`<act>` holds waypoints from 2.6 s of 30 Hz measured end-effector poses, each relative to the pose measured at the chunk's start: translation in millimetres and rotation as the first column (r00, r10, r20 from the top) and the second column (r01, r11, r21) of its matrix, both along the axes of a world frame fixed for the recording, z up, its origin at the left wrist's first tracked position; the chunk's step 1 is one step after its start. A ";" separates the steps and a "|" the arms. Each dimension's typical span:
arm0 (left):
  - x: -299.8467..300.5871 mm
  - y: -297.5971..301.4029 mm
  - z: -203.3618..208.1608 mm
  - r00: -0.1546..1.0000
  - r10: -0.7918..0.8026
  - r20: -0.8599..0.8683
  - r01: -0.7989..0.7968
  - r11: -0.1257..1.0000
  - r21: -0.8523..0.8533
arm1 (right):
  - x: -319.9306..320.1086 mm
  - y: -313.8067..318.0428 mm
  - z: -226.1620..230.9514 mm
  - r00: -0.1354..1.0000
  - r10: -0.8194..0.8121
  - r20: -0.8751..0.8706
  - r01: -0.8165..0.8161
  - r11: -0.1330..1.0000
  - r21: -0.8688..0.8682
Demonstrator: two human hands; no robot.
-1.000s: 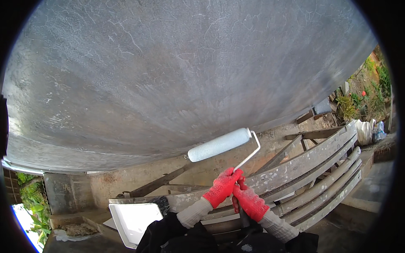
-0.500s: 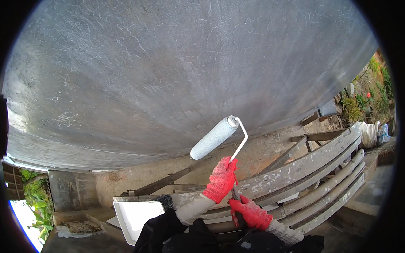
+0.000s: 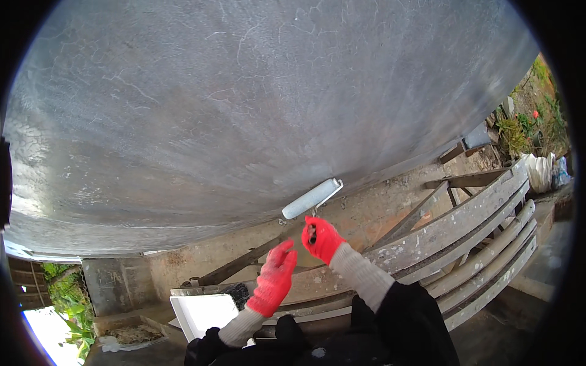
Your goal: The person paints a large tank wall using a paint roller, then rolls the roller back and forth in a paint tray.
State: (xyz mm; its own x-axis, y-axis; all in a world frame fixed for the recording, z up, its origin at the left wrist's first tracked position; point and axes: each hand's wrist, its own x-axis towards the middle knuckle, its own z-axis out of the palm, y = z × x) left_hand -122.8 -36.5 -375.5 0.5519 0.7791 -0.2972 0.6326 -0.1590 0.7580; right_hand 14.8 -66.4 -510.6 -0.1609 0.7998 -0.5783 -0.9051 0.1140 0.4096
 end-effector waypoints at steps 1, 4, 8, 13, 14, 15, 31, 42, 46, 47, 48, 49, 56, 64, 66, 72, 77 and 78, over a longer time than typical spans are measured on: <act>-11.3 0.8 9.8 0.999 0.023 0.044 -0.015 0.983 -0.182 | 10.3 11.5 -12.9 0.989 -0.032 -0.147 0.034 0.999 0.010; -32.7 4.2 40.3 0.992 0.093 0.082 -0.043 0.877 -0.479 | 30.5 27.4 -80.3 0.994 -0.069 -0.087 0.063 0.995 -0.074; -68.3 9.3 73.2 0.988 0.150 0.028 -0.102 0.786 -0.610 | 34.1 39.8 -151.6 0.995 -0.105 0.006 0.103 0.970 -0.218; -93.7 6.1 85.5 0.962 0.272 -0.020 -0.220 0.729 -0.648 | 35.8 47.0 -181.7 0.992 -0.057 0.110 0.086 0.957 -0.275; -94.2 7.0 84.1 0.962 0.274 -0.012 -0.213 0.720 -0.661 | 39.4 42.6 -193.7 0.992 -0.072 0.103 0.090 0.979 -0.183; -96.1 5.9 83.2 0.958 0.286 -0.007 -0.217 0.710 -0.670 | 38.7 42.3 -192.7 0.993 -0.076 0.091 0.084 0.993 -0.085; -28.3 9.7 53.6 0.984 0.125 0.124 -0.028 0.808 -0.589 | 1.8 -74.6 103.8 0.918 0.180 0.354 -0.229 0.968 0.101; -0.1 -0.1 48.6 0.990 0.019 0.143 0.070 0.805 -0.589 | -19.7 -109.2 149.2 0.584 0.359 0.728 -0.493 0.869 -0.034; -5.8 -6.5 30.9 0.996 0.004 0.084 0.048 0.795 -0.604 | -26.3 -106.0 115.5 0.635 0.329 0.698 -0.399 0.914 -0.068; -7.6 -8.1 24.7 0.996 0.009 0.087 0.045 0.798 -0.600 | -26.1 -107.0 107.0 0.682 0.299 0.667 -0.344 0.936 -0.068; -9.4 -10.3 17.6 0.999 0.000 0.047 0.029 0.789 -0.613 | -23.4 -105.8 99.6 0.713 0.326 0.621 -0.323 0.939 -0.123; -9.5 -12.2 9.8 1.000 -0.013 0.013 0.018 0.780 -0.625 | -18.2 -102.3 86.1 0.708 0.323 0.628 -0.324 0.939 -0.118; 6.9 -22.2 7.0 0.997 -0.066 0.028 0.069 0.791 -0.607 | -9.5 -104.5 104.5 0.787 0.256 0.561 -0.272 0.961 -0.057; 61.1 -12.4 51.0 0.972 0.080 0.221 0.098 0.717 -0.690 | -18.8 -109.5 162.7 0.635 0.314 0.706 -0.479 0.877 0.041; 70.2 -13.6 56.6 0.981 0.097 0.170 0.052 0.708 -0.704 | -22.3 -106.0 159.1 0.630 0.319 0.708 -0.491 0.870 0.045; 82.8 -11.2 27.6 0.990 0.137 -0.030 -0.116 0.681 -0.723 | -25.2 -105.7 137.0 0.753 0.218 0.621 -0.389 0.909 0.152; 108.7 1.8 -7.9 0.983 0.096 -0.154 -0.179 0.649 -0.740 | -10.3 -83.2 102.6 0.772 0.276 0.573 -0.304 0.951 -0.048; 119.2 6.4 -4.7 0.972 -0.082 -0.219 -0.107 0.676 -0.729 | -7.3 -78.0 86.1 0.814 0.225 0.536 -0.254 0.967 -0.022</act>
State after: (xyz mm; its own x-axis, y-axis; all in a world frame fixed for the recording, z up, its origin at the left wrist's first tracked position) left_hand -3.6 -30.2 -380.2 0.3914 0.2640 -0.8815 0.7893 0.3961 0.4691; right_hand 7.5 -144.4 -424.5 -0.0314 0.8057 -0.5915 -0.9796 -0.1423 -0.1419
